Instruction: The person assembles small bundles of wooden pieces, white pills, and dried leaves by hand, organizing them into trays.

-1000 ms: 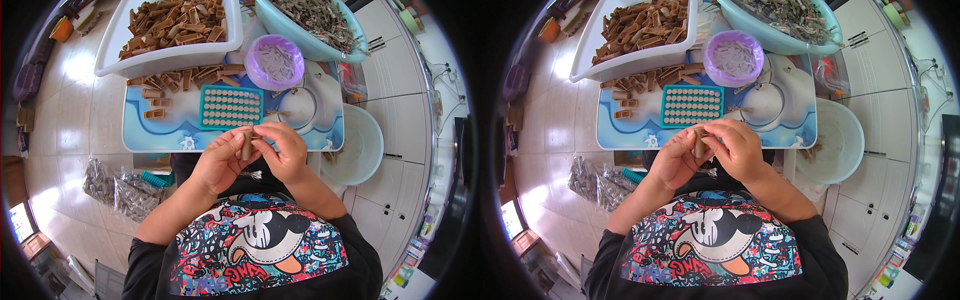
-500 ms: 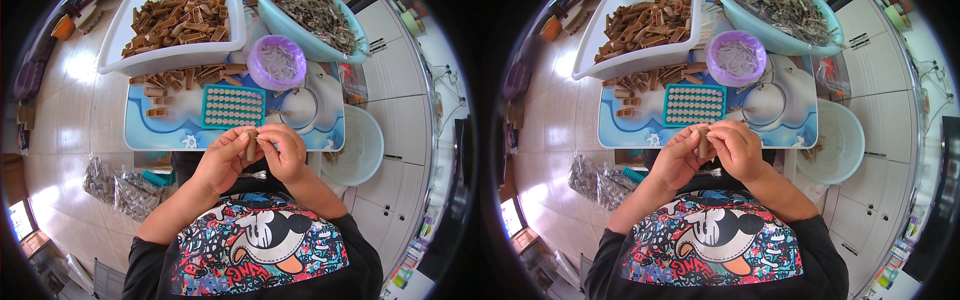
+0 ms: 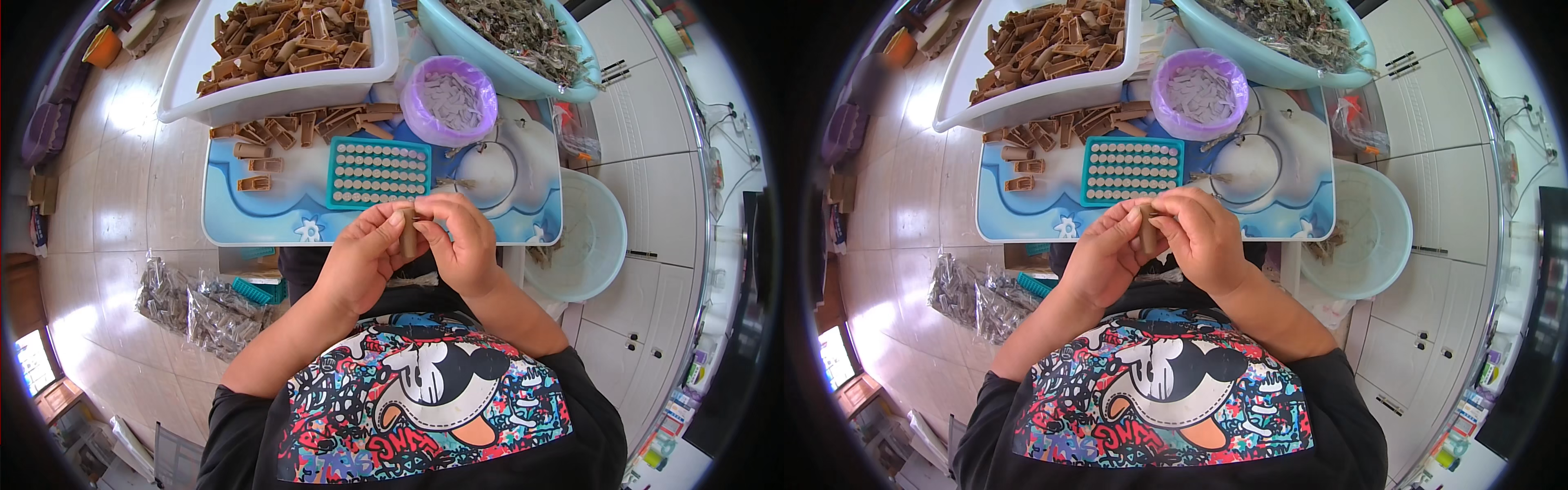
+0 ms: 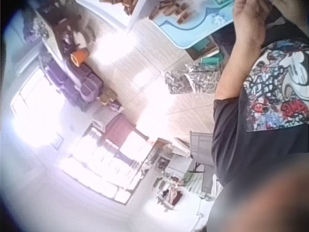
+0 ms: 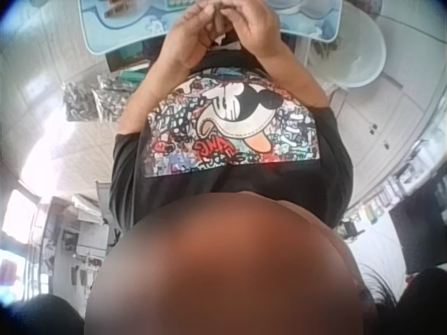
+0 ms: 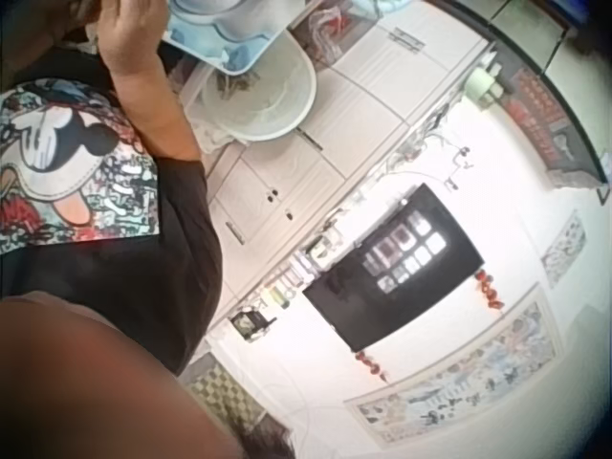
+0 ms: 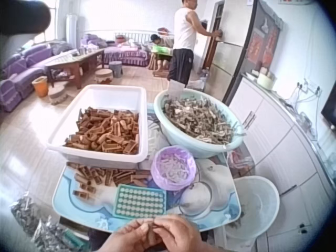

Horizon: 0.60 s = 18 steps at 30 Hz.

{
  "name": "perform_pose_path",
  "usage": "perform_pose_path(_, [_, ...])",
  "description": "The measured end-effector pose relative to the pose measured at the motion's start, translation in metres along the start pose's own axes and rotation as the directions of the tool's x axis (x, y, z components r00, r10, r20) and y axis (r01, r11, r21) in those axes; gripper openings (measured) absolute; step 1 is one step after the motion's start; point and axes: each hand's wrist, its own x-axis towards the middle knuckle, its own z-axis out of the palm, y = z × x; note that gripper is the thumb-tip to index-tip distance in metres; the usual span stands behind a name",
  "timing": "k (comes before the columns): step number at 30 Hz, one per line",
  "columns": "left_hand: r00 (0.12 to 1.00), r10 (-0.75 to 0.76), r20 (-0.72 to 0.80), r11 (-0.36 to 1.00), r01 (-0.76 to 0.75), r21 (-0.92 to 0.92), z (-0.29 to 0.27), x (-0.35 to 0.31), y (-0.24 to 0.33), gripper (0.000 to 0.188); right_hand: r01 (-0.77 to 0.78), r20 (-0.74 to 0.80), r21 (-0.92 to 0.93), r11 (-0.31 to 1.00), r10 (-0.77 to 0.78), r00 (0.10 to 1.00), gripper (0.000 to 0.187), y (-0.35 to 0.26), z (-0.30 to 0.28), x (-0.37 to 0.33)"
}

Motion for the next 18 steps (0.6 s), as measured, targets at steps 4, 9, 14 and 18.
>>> perform_pose_path(4, [0.990,0.097,-0.104,0.995,-0.097,0.003,0.004,0.001,-0.001,0.019,-0.004,-0.053,-0.020,1.000,0.003,0.999,0.021,-0.015,-0.011,0.003])
perform_pose_path(9, [0.987,0.138,-0.088,0.990,-0.137,0.012,0.000,0.000,-0.004,0.019,0.029,0.108,-0.233,0.972,-0.004,0.994,0.035,-0.016,-0.008,-0.006])
perform_pose_path(14, [0.981,0.174,-0.086,0.984,-0.171,0.040,0.004,-0.001,-0.007,0.021,0.062,0.060,-0.265,0.962,-0.048,0.997,0.031,-0.011,-0.007,-0.009])
perform_pose_path(18, [0.979,0.194,-0.061,0.980,-0.190,0.065,0.004,-0.002,-0.008,0.021,0.063,0.035,-0.172,0.983,-0.058,0.998,0.029,-0.007,-0.009,-0.006])
